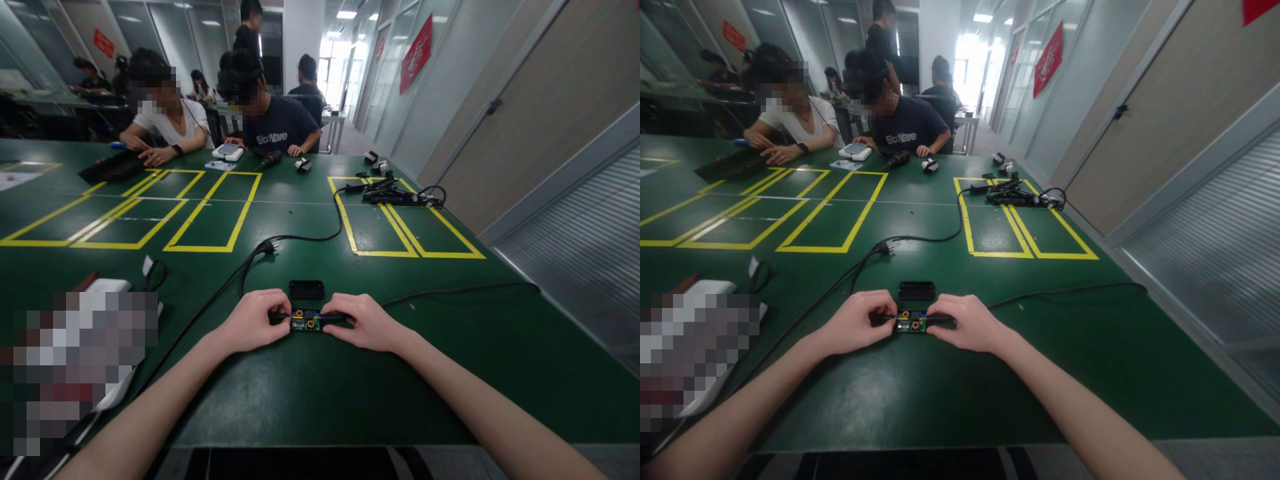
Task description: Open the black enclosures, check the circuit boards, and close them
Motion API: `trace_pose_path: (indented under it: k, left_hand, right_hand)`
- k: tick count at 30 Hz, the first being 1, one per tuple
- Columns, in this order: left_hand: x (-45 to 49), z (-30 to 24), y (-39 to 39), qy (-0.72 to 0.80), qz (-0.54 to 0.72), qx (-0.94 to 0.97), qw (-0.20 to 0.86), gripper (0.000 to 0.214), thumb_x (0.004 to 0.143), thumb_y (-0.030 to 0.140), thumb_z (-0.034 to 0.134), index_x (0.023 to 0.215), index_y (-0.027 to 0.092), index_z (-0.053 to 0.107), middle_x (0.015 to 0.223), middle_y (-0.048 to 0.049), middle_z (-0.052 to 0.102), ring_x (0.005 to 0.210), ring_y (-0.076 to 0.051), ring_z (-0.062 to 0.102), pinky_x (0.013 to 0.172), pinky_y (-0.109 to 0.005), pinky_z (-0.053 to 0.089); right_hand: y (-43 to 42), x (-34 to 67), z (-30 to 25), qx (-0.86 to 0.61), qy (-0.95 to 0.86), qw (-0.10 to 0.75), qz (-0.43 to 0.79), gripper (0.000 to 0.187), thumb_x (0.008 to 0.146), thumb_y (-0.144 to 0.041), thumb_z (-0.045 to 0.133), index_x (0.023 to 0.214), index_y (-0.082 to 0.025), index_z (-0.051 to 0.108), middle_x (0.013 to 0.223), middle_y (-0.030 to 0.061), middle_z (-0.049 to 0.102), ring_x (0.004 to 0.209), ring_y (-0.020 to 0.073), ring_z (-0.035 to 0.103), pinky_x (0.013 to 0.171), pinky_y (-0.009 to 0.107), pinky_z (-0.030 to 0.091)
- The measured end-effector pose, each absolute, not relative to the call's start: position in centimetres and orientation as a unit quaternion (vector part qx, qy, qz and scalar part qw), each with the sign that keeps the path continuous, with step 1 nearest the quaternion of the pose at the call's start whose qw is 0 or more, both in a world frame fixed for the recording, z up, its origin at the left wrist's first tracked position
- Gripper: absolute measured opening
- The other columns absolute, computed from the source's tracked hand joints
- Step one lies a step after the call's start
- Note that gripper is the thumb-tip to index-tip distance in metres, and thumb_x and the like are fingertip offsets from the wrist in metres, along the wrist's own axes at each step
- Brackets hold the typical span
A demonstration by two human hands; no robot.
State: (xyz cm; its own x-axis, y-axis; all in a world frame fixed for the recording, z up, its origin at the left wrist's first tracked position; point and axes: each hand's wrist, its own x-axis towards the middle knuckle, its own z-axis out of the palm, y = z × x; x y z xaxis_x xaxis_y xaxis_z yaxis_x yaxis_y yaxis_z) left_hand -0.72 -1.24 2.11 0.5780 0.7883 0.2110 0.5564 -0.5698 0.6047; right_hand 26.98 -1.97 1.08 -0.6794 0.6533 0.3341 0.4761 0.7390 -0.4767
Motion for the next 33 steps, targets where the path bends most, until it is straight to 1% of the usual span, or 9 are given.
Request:
trace_pose_path:
  k: [5,11,15,18,21,26,28,30,33]
  left_hand:
    - [-0.76,2.27,-1.09,0.380,0.229,0.851,0.280,0.019,0.088,0.018,0.060,0.069,0.018,0.061,0.074,0.0009,0.060,0.066,-0.013,0.056,0.062,-0.023,0.041]
    - [-0.87,2.36,-1.22,0.370,0.220,0.865,0.258,0.020,0.091,0.020,0.058,0.072,0.018,0.062,0.075,-0.0001,0.061,0.066,-0.013,0.056,0.062,-0.024,0.040]
    - [-0.73,2.34,-1.33,0.367,0.226,0.872,0.231,0.016,0.088,0.014,0.057,0.073,0.019,0.063,0.075,-0.0007,0.061,0.072,-0.016,0.057,0.066,-0.026,0.042]
    - [-0.55,2.19,-1.32,0.383,0.243,0.857,0.245,0.015,0.084,0.011,0.057,0.073,0.019,0.063,0.074,-0.0009,0.060,0.078,-0.018,0.057,0.069,-0.027,0.043]
    - [-0.43,2.09,-1.28,0.394,0.248,0.839,0.281,0.013,0.083,0.011,0.058,0.075,0.019,0.066,0.075,-0.0004,0.060,0.077,-0.017,0.057,0.068,-0.027,0.043]
    - [-0.39,2.28,-1.15,0.399,0.243,0.836,0.286,0.015,0.082,0.013,0.060,0.068,0.019,0.060,0.070,0.0008,0.058,0.073,-0.016,0.055,0.065,-0.026,0.041]
    - [-0.39,2.37,-1.08,0.399,0.240,0.836,0.289,0.014,0.082,0.014,0.060,0.069,0.019,0.062,0.069,0.0010,0.058,0.072,-0.016,0.054,0.066,-0.026,0.042]
    - [-0.40,2.40,-1.01,0.401,0.237,0.833,0.298,0.013,0.083,0.015,0.060,0.071,0.019,0.064,0.069,0.0010,0.058,0.071,-0.016,0.054,0.066,-0.026,0.042]
    - [-0.44,2.35,-1.00,0.409,0.227,0.827,0.311,0.011,0.083,0.017,0.059,0.073,0.018,0.066,0.071,0.0005,0.059,0.071,-0.015,0.055,0.066,-0.026,0.042]
  right_hand:
    - [-1.93,27.04,1.03,-0.304,-0.901,0.251,0.180,0.011,0.094,-0.028,0.071,0.100,-0.019,0.071,0.089,0.0033,0.072,0.067,0.0128,0.063,0.062,0.024,0.046]
    - [-1.89,27.16,1.20,-0.299,-0.908,0.239,0.167,0.011,0.094,-0.028,0.070,0.101,-0.020,0.071,0.089,0.0034,0.071,0.067,0.0127,0.063,0.061,0.024,0.044]
    - [-1.97,27.16,1.39,-0.294,-0.916,0.231,0.146,0.007,0.095,-0.024,0.066,0.099,-0.020,0.071,0.089,0.0038,0.071,0.072,0.0141,0.065,0.063,0.024,0.044]
    - [-1.91,27.08,1.31,-0.289,-0.918,0.239,0.129,0.009,0.097,-0.021,0.061,0.095,-0.019,0.070,0.087,0.0045,0.071,0.075,0.0157,0.065,0.065,0.026,0.045]
    - [-1.79,26.99,1.24,-0.284,-0.920,0.244,0.116,0.014,0.099,-0.021,0.058,0.092,-0.018,0.069,0.084,0.0048,0.069,0.076,0.0170,0.064,0.066,0.028,0.045]
    - [-1.85,26.84,1.49,-0.283,-0.925,0.228,0.109,0.020,0.102,-0.021,0.054,0.088,-0.019,0.068,0.084,0.0053,0.069,0.075,0.0168,0.063,0.066,0.028,0.046]
    - [-1.92,26.79,1.51,-0.281,-0.929,0.218,0.107,0.017,0.100,-0.021,0.055,0.088,-0.019,0.067,0.085,0.0054,0.069,0.075,0.0165,0.063,0.066,0.028,0.046]
    - [-1.94,26.79,1.40,-0.271,-0.933,0.214,0.102,0.011,0.097,-0.027,0.062,0.091,-0.019,0.067,0.087,0.0053,0.069,0.075,0.0166,0.063,0.065,0.028,0.045]
    - [-1.89,26.81,1.16,-0.256,-0.940,0.215,0.072,0.016,0.094,-0.033,0.070,0.093,-0.018,0.067,0.087,0.0050,0.068,0.074,0.0166,0.062,0.064,0.027,0.044]
